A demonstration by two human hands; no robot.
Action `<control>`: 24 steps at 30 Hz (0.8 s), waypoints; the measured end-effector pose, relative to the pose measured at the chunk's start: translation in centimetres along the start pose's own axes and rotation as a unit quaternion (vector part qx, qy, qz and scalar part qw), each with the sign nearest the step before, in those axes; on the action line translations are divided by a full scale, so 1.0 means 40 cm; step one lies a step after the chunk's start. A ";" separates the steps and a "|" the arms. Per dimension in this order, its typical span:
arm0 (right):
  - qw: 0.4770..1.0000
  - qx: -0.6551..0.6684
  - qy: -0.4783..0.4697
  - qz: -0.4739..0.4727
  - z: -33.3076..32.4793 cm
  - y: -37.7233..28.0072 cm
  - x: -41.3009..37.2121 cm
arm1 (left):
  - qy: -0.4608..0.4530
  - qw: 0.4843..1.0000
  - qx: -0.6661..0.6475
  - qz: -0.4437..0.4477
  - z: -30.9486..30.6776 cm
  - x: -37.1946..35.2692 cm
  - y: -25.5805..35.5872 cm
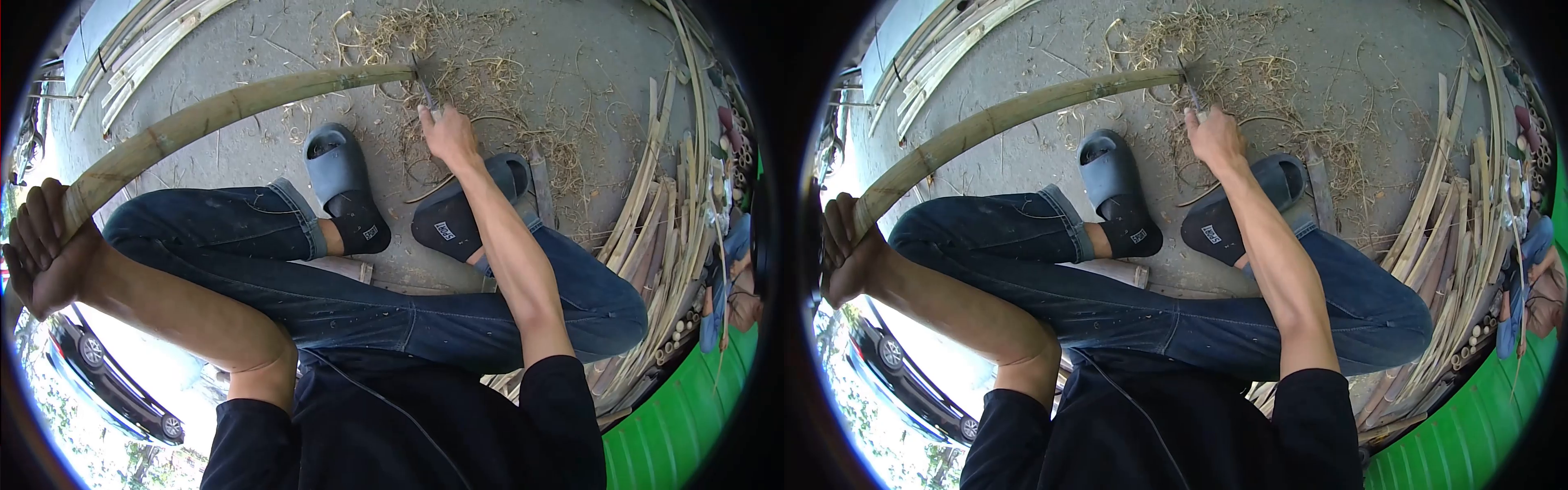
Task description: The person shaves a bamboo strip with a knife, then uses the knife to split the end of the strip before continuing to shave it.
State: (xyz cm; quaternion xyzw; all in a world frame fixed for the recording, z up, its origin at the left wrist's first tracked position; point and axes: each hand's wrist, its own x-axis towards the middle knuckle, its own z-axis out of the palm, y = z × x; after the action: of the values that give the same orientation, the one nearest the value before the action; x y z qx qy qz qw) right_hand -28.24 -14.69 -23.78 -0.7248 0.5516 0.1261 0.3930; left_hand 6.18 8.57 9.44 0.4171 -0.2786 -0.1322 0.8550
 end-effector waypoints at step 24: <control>0.996 -0.023 -0.004 -0.082 -0.053 -0.001 -0.029 | -0.232 0.953 -0.195 -0.001 -0.054 -0.032 -0.039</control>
State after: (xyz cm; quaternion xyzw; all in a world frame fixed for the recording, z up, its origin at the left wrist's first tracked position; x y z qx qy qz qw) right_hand -29.15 -15.37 -21.65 -0.7760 0.4853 0.1091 0.3878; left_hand 6.43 9.58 6.64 0.2000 -0.4376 -0.2783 0.8313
